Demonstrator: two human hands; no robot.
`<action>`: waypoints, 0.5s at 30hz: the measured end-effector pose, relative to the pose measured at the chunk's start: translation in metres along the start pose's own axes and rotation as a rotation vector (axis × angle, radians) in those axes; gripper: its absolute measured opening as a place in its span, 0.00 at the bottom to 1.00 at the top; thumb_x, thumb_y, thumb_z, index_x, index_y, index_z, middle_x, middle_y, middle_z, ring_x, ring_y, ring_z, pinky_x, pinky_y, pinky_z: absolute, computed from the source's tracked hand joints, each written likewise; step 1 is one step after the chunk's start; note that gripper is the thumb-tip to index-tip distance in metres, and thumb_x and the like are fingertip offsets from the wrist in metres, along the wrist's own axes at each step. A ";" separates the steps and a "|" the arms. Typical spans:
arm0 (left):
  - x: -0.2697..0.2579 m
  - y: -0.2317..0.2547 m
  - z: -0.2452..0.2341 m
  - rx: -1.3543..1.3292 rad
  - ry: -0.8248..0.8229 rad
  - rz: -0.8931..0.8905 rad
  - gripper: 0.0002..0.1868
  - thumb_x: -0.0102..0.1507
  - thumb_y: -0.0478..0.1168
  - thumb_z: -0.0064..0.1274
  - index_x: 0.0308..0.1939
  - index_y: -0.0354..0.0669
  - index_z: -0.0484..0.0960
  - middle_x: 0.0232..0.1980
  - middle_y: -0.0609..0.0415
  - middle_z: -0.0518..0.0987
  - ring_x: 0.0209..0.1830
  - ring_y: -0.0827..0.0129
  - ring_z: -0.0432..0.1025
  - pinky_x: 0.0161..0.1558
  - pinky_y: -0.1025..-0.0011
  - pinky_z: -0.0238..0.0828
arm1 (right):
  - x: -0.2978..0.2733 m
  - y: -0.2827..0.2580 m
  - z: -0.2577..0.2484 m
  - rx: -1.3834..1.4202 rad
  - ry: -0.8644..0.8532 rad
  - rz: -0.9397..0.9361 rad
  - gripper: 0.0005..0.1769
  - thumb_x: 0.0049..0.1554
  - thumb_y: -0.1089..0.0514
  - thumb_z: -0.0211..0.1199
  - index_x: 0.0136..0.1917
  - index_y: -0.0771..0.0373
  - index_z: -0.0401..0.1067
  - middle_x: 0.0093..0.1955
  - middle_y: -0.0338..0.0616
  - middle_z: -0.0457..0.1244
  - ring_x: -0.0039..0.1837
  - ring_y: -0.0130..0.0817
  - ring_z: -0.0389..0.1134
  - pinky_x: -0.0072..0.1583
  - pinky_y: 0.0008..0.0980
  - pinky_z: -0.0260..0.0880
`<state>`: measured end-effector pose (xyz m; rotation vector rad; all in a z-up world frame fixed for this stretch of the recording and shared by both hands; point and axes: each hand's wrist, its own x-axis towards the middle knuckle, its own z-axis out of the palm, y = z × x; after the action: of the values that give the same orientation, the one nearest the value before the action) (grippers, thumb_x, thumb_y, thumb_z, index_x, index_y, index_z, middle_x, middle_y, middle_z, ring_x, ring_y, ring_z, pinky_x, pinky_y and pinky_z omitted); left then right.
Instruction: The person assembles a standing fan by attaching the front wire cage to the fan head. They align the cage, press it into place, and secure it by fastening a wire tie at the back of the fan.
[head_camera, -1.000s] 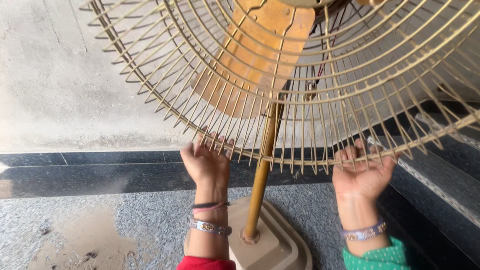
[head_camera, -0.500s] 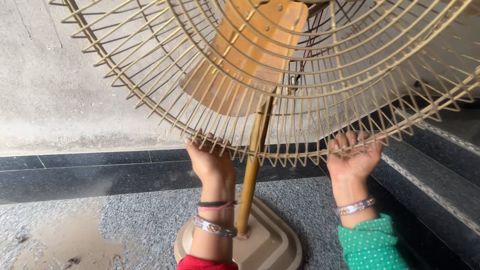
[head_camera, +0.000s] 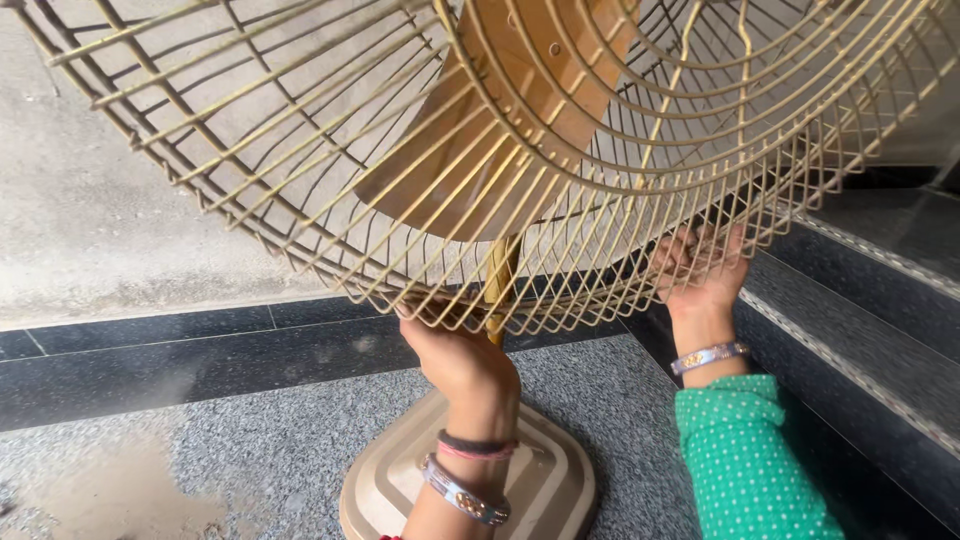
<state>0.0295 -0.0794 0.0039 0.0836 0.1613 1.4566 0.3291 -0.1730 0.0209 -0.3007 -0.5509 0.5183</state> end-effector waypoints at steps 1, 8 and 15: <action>-0.002 0.001 0.001 -0.003 -0.054 0.029 0.18 0.72 0.53 0.38 0.47 0.42 0.73 0.44 0.55 0.75 0.44 0.66 0.70 0.51 0.64 0.66 | -0.001 0.000 0.004 -0.020 0.020 -0.003 0.32 0.67 0.29 0.40 0.40 0.57 0.65 0.32 0.42 0.60 0.30 0.34 0.60 0.34 0.33 0.61; 0.000 0.011 -0.003 0.006 -0.208 0.050 0.19 0.72 0.55 0.37 0.45 0.44 0.71 0.43 0.54 0.73 0.45 0.64 0.68 0.54 0.61 0.66 | -0.043 0.049 0.023 -0.153 0.339 0.086 0.36 0.62 0.26 0.41 0.62 0.57 0.65 0.52 0.43 0.64 0.50 0.41 0.68 0.51 0.44 0.69; 0.010 0.018 -0.014 0.000 -0.224 -0.011 0.20 0.74 0.57 0.38 0.49 0.46 0.72 0.44 0.54 0.75 0.46 0.61 0.71 0.51 0.59 0.68 | -0.118 0.162 0.021 -0.346 0.166 -0.017 0.18 0.65 0.45 0.43 0.44 0.57 0.64 0.30 0.41 0.57 0.26 0.33 0.53 0.31 0.34 0.56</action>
<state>0.0107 -0.0679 -0.0076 0.2443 -0.0205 1.4258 0.1689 -0.0999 -0.0765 -0.6617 -0.4795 0.3757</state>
